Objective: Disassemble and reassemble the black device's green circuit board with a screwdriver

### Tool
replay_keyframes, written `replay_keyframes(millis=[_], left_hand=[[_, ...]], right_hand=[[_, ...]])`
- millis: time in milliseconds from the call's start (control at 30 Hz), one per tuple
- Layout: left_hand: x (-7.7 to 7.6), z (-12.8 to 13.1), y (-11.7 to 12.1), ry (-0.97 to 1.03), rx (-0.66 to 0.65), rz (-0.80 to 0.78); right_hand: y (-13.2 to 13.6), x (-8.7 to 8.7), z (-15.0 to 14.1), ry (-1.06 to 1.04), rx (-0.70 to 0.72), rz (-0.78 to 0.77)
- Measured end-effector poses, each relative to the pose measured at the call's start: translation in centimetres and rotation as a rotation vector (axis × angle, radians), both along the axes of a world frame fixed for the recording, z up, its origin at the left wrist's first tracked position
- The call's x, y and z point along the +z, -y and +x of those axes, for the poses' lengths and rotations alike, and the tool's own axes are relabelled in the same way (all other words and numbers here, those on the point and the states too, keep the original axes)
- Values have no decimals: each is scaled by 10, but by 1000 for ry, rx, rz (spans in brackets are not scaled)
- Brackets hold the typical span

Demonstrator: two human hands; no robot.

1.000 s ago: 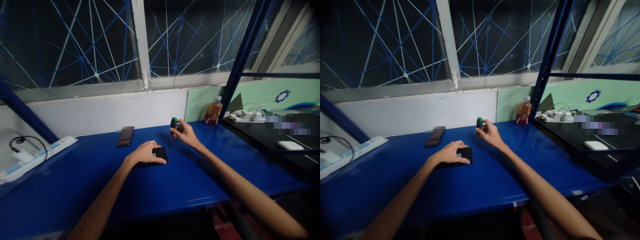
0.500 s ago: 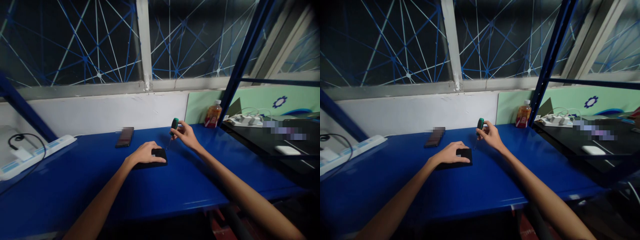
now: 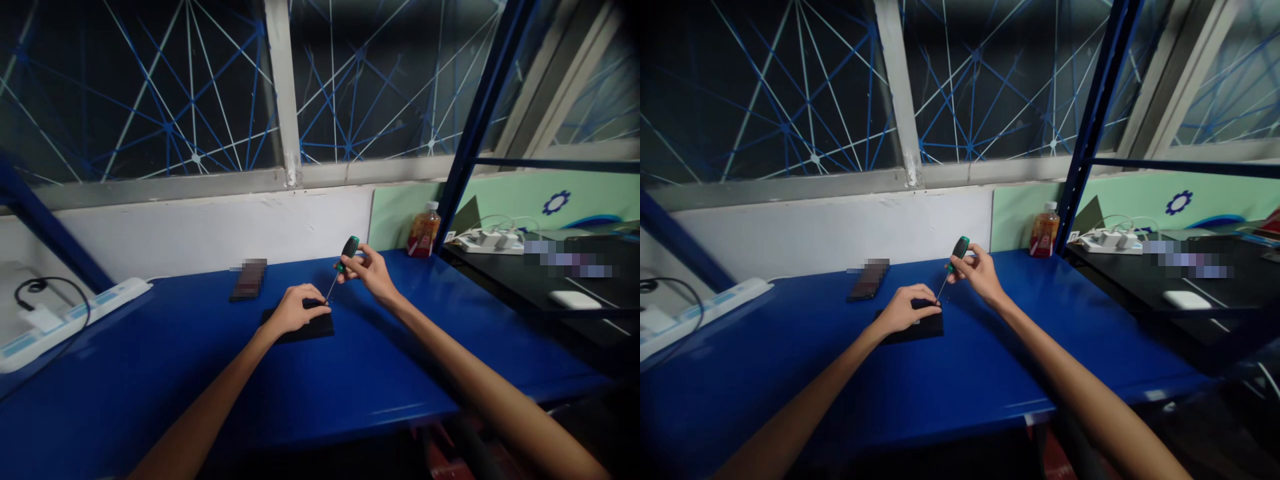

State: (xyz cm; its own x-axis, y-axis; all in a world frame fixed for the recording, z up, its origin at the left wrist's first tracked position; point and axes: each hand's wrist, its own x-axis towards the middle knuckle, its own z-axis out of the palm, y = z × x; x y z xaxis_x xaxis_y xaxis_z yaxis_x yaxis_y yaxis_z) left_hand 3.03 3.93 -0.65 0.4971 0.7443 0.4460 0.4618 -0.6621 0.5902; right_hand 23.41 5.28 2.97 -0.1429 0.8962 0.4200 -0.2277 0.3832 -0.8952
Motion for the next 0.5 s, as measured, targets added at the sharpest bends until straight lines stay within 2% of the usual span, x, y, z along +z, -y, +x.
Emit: replay_keyframes(millis=[267, 500], left_hand=[[-1, 1, 1, 16, 40, 15], [1, 2, 4, -12, 46, 58]], right_hand=[[2, -1, 0, 4, -24, 73], [7, 4, 0, 17, -15, 75]])
